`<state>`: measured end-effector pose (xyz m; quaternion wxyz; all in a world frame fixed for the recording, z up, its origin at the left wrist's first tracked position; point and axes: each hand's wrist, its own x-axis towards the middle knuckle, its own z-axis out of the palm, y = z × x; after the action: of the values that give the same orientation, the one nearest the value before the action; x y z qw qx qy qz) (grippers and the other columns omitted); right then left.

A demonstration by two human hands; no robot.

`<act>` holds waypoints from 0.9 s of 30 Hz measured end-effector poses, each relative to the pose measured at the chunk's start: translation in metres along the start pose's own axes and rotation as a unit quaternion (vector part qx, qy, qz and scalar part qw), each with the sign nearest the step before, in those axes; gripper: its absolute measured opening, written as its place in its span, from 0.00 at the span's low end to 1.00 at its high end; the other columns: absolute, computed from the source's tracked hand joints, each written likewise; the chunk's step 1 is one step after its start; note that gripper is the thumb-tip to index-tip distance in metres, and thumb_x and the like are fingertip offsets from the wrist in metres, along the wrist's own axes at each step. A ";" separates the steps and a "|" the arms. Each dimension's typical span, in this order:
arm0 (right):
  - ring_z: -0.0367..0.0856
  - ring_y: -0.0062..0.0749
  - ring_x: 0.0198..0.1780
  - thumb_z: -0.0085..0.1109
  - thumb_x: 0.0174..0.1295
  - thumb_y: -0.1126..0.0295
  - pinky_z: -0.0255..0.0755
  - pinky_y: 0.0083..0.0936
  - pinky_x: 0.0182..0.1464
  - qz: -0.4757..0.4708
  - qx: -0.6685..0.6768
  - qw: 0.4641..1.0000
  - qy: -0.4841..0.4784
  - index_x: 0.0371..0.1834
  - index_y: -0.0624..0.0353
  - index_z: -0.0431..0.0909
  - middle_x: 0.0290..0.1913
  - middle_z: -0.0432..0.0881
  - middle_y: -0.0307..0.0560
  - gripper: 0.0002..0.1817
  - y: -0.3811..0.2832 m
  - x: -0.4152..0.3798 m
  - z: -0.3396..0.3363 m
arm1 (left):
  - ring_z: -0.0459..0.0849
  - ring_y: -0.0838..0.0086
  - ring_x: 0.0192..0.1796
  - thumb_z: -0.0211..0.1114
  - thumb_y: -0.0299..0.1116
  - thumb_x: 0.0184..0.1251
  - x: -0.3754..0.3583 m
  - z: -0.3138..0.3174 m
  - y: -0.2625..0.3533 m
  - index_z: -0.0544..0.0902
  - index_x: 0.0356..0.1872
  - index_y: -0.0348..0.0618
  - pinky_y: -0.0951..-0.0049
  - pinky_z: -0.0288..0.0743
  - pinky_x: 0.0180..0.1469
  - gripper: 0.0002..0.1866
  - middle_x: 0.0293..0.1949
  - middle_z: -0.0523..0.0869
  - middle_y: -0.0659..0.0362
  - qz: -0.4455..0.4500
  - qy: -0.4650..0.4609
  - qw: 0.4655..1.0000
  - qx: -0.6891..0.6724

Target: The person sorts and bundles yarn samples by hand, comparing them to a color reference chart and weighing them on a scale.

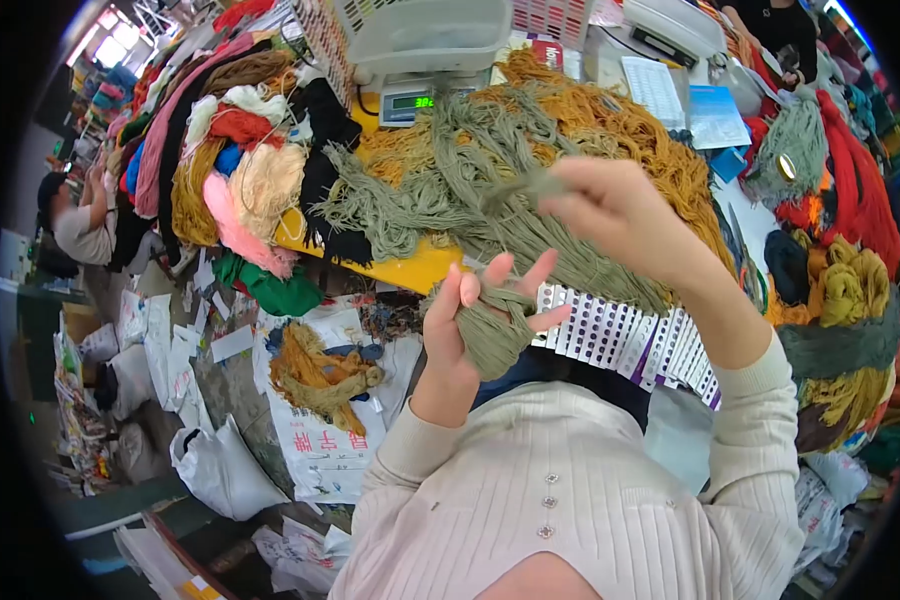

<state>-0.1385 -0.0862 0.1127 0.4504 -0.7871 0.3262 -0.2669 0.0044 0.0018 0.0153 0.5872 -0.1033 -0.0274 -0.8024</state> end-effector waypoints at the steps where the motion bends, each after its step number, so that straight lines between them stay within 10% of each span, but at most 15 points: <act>1: 0.69 0.24 0.14 0.48 0.51 0.72 0.61 0.21 0.17 -0.054 -0.058 0.997 -0.019 0.25 0.64 0.70 0.15 0.69 0.44 0.06 -0.005 -0.002 0.003 | 0.53 0.58 0.62 0.36 0.43 0.65 0.000 -0.002 -0.003 0.71 0.17 0.48 0.42 0.51 0.57 0.20 0.45 0.76 0.56 0.007 0.000 1.000 0.007; 5: 0.73 0.46 0.20 0.47 0.48 0.74 0.67 0.33 0.24 -0.028 -0.387 0.902 -0.191 0.27 0.64 0.70 0.16 0.72 0.49 0.05 0.002 -0.031 0.020 | 0.60 0.60 0.60 0.36 0.42 0.65 0.003 -0.011 -0.003 0.71 0.17 0.46 0.48 0.53 0.58 0.21 0.37 0.80 0.59 0.043 -0.001 0.998 0.035; 7: 0.73 0.45 0.22 0.48 0.47 0.74 0.67 0.34 0.24 0.033 -0.341 0.906 -0.250 0.27 0.63 0.70 0.18 0.73 0.50 0.05 0.007 -0.042 0.021 | 0.62 0.60 0.58 0.36 0.42 0.65 0.005 -0.012 -0.007 0.71 0.18 0.45 0.51 0.55 0.58 0.21 0.39 0.79 0.57 0.062 0.016 0.996 0.060; 10: 0.73 0.47 0.29 0.50 0.47 0.73 0.69 0.37 0.31 -0.031 -0.227 0.970 -0.081 0.34 0.62 0.72 0.25 0.74 0.49 0.10 0.038 -0.061 0.025 | 0.64 0.61 0.57 0.36 0.43 0.65 0.005 -0.011 -0.009 0.73 0.24 0.40 0.55 0.56 0.58 0.21 0.43 0.75 0.52 0.047 0.038 0.991 0.117; 15: 0.67 0.14 0.22 0.56 0.46 0.75 0.61 0.13 0.23 0.095 0.109 0.979 0.146 0.24 0.63 0.77 0.19 0.71 0.38 0.04 0.034 -0.072 0.028 | 0.69 0.66 0.52 0.32 0.58 0.60 0.016 0.005 -0.027 0.67 0.46 0.29 0.66 0.62 0.54 0.36 0.47 0.71 0.48 0.006 0.133 0.926 0.354; 20: 0.65 0.13 0.18 0.54 0.47 0.76 0.58 0.13 0.18 0.150 0.244 0.953 0.097 0.24 0.66 0.75 0.17 0.70 0.35 0.04 0.033 -0.067 0.048 | 0.66 0.68 0.54 0.29 0.70 0.49 0.016 0.004 -0.035 0.57 0.55 0.28 0.73 0.59 0.56 0.49 0.52 0.67 0.48 -0.062 0.088 0.905 0.412; 27: 0.66 0.13 0.18 0.51 0.49 0.78 0.56 0.10 0.17 0.130 0.520 0.836 0.116 0.25 0.66 0.74 0.20 0.71 0.38 0.03 0.053 -0.075 0.051 | 0.66 0.70 0.54 0.38 0.51 0.62 0.012 -0.004 -0.043 0.58 0.55 0.29 0.74 0.60 0.55 0.32 0.54 0.66 0.50 -0.018 0.087 0.883 0.460</act>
<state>-0.1654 -0.0225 0.0330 0.7824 -0.3508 0.2887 -0.4260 -0.0399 0.0034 0.0171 0.5540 0.2494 -0.3437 -0.7160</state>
